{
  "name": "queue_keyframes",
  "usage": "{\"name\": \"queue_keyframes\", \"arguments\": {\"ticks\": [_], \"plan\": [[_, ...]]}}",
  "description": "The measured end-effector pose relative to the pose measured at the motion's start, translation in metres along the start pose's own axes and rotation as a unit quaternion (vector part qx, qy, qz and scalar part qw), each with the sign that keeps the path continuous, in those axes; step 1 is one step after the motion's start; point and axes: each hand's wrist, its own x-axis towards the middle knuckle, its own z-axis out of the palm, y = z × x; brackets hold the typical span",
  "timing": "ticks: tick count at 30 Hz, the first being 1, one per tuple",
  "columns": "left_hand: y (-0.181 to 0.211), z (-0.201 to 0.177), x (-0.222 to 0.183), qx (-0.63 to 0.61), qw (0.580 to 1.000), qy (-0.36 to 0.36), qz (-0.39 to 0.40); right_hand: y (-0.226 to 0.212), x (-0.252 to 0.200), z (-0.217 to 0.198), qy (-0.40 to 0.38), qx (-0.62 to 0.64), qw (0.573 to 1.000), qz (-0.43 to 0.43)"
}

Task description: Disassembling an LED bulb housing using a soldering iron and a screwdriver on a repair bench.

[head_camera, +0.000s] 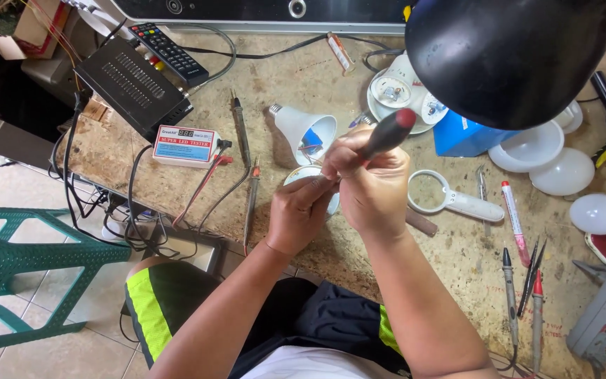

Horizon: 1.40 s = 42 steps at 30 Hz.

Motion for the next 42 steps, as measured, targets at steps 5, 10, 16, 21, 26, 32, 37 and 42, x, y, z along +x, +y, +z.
{"name": "queue_keyframes", "arguments": {"ticks": [5,10,16,21,26,32,37,42], "plan": [[0.005,-0.006,0.003,-0.005,1.0,0.019,0.008,-0.005,-0.001,0.007,0.01,0.089,0.995,0.047],[-0.009,-0.006,-0.004,0.0,1.0,0.019,0.024,0.006,-0.003,0.001,-0.005,0.112,0.992,0.048],[-0.021,-0.004,-0.013,0.013,0.999,0.013,0.037,0.017,-0.007,-0.005,-0.039,0.169,0.982,0.077],[-0.057,-0.004,-0.029,0.024,0.999,0.026,0.018,0.019,-0.003,-0.001,-0.093,0.185,0.97,0.125],[-0.002,-0.001,-0.003,0.011,0.999,0.033,0.002,0.013,0.001,-0.001,-0.068,0.219,0.966,0.12],[-0.017,-0.002,-0.011,0.02,0.998,0.049,-0.03,0.022,-0.006,-0.006,-0.076,0.187,0.968,0.148],[-0.033,-0.001,-0.018,0.014,0.997,0.056,-0.044,0.028,-0.006,-0.008,-0.086,0.149,0.967,0.187],[-0.015,0.0,-0.009,-0.003,0.997,0.056,-0.06,0.035,-0.005,-0.011,-0.053,0.161,0.975,0.141]]}}
